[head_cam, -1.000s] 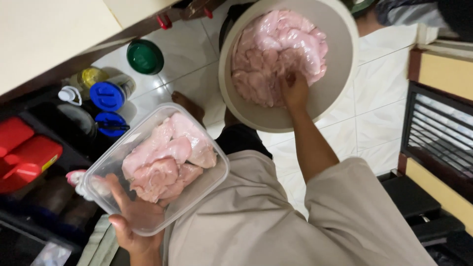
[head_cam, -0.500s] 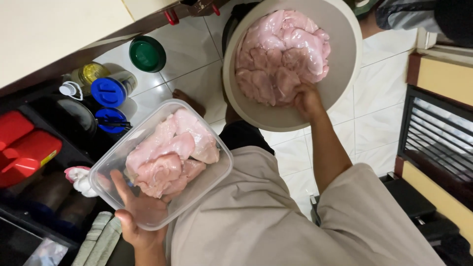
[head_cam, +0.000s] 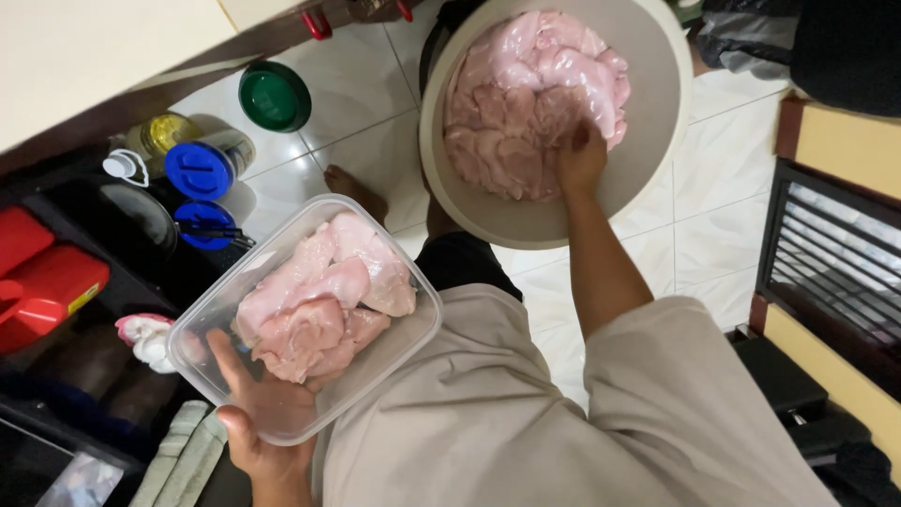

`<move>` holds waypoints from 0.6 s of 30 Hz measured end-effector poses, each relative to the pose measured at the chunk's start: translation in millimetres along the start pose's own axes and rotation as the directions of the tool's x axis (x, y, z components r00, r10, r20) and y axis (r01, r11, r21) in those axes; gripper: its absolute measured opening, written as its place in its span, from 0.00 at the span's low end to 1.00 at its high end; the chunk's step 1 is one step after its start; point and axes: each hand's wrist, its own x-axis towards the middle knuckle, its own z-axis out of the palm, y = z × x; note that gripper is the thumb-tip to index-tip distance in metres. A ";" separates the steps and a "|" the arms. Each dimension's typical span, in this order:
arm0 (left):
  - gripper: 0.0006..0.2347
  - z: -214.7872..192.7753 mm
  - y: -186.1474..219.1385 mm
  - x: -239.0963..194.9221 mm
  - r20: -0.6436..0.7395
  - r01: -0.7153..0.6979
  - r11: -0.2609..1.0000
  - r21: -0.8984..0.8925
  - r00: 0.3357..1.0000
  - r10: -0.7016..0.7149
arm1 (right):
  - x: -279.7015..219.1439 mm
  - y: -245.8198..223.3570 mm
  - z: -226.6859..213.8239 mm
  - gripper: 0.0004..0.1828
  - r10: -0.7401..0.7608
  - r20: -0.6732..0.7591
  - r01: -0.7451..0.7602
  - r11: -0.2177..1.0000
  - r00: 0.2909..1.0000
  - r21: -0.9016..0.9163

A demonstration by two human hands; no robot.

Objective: Transferring raw meat from a plastic container into a large bowl and mixing it by hand for preparation.

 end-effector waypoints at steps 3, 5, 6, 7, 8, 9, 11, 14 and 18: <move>0.40 -1.9 -2.4 -3.7 -0.010 0.002 0.994 -0.110 1.000 -0.004 | 18.2 -7.9 17.7 0.13 0.001 -0.007 0.000 1.000 1.000 0.021; 0.39 6.4 -1.5 -4.9 -0.051 0.001 0.999 0.034 0.999 0.001 | 30.3 -8.4 29.3 0.17 0.271 -0.031 -0.272 0.962 0.962 -0.027; 0.39 5.5 -1.4 -5.5 -0.054 0.002 0.999 0.037 0.999 0.000 | 29.8 -13.0 31.3 0.17 0.274 -0.027 -0.275 0.961 0.961 -0.027; 0.40 4.4 -1.4 -5.3 -0.054 0.001 1.000 0.002 0.999 -0.001 | 30.0 -17.6 31.5 0.20 0.293 -0.006 -0.292 0.954 0.956 0.068; 0.41 3.6 -0.8 -5.7 -0.054 -0.001 0.999 -0.033 0.999 -0.001 | 29.8 -22.6 31.3 0.23 0.309 0.017 -0.308 0.938 0.951 0.161; 0.41 2.7 -2.3 -5.5 -0.052 -0.002 0.999 -0.035 0.999 0.000 | 27.9 -22.6 25.4 0.23 0.307 0.015 -0.305 0.938 0.952 0.162; 0.38 1.5 -3.7 -5.7 0.015 -0.020 1.000 -0.008 1.000 0.020 | 24.0 -24.8 12.2 0.11 0.152 -0.003 -0.147 0.963 0.988 0.224; 0.41 1.5 -4.1 -4.7 -0.034 -0.014 0.998 -0.069 0.999 0.012 | 19.2 -6.7 -16.4 0.15 0.047 0.000 -0.043 0.920 0.999 0.389; 0.38 -5.4 -4.4 -0.5 0.046 -0.028 0.999 -0.020 0.999 0.029 | 14.2 0.6 -71.0 0.12 0.158 -0.006 -0.133 0.853 0.987 0.504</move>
